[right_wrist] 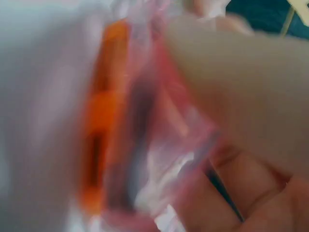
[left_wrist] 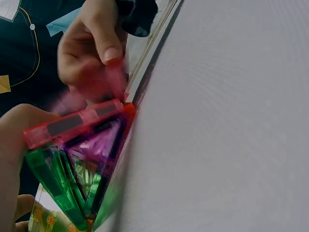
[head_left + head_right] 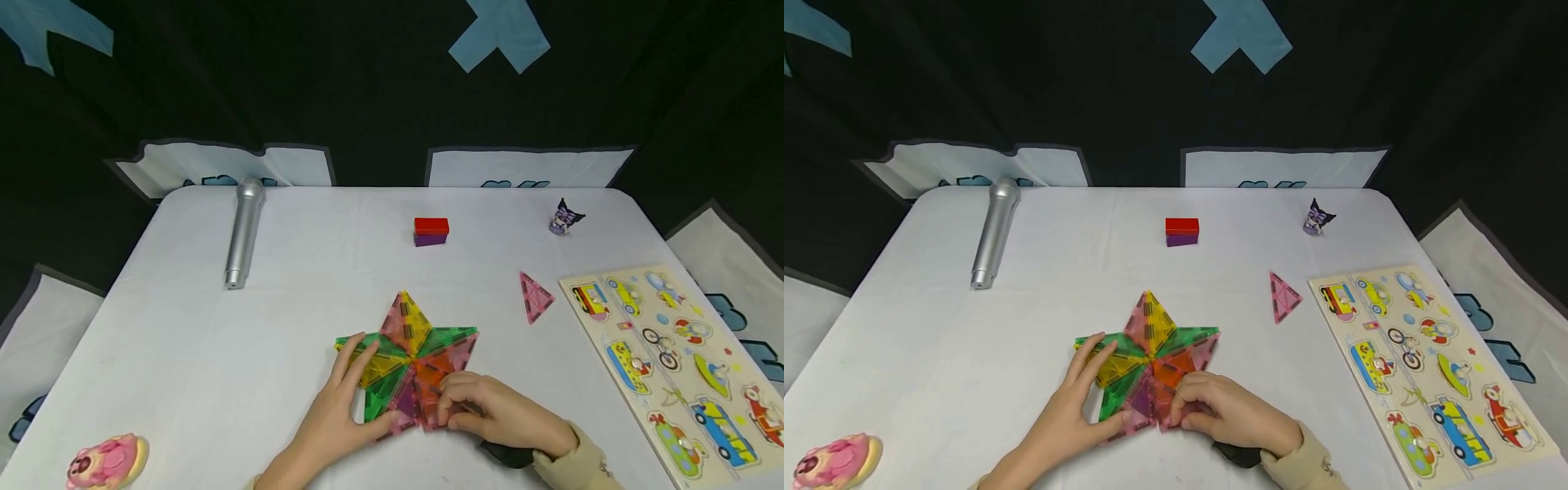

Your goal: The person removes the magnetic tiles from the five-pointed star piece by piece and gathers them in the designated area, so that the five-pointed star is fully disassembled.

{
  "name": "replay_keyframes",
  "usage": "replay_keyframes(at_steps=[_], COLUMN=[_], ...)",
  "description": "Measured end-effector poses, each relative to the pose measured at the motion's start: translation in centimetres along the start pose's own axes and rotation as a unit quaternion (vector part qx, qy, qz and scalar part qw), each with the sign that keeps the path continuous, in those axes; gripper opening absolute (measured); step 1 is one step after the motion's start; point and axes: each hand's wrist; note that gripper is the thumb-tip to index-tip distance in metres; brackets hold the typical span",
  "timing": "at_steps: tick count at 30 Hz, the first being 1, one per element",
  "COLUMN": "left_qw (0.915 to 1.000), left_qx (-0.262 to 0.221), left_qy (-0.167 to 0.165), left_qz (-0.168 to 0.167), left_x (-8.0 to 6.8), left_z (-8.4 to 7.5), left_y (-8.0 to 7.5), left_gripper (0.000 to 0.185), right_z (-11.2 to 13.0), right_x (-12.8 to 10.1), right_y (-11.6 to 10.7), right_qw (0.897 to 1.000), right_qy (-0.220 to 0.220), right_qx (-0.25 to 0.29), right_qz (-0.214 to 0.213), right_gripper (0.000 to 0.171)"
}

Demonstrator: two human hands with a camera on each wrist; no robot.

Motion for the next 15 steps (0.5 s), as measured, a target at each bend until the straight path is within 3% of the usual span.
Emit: replay_keyframes(at_steps=[4, 8, 11, 15], left_qw=[1.0, 0.9999, 0.9996, 0.9993], left_qx=[0.003, -0.005, -0.01, -0.011], left_qy=[0.005, -0.008, -0.021, -0.03], left_qz=[0.0, 0.009, 0.013, 0.017], left_x=[0.2, 0.2, 0.1, 0.0], left_z=[0.1, 0.0, -0.1, -0.1], left_y=[-0.1, -0.2, -0.2, -0.1], left_gripper=[0.09, 0.088, 0.088, 0.088], right_z=[0.5, -0.3, -1.8, -4.1], right_x=[-0.1, 0.2, 0.8, 1.4], right_y=[-1.2, -3.9, -6.3, -8.4], right_qw=[0.998, 0.99, 0.973, 0.945], right_qy=[-0.004, 0.051, 0.129, 0.228], right_qx=[0.066, 0.056, 0.006, -0.08], right_qz=[-0.007, -0.117, -0.191, -0.221], right_gripper=[0.011, 0.019, 0.028, 0.039])
Point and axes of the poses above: each hand's wrist, its own x-axis towards the middle knuckle, its own y-axis out of the palm, z = x × y, and after that the axes turned 2 degrees about y, right-handed
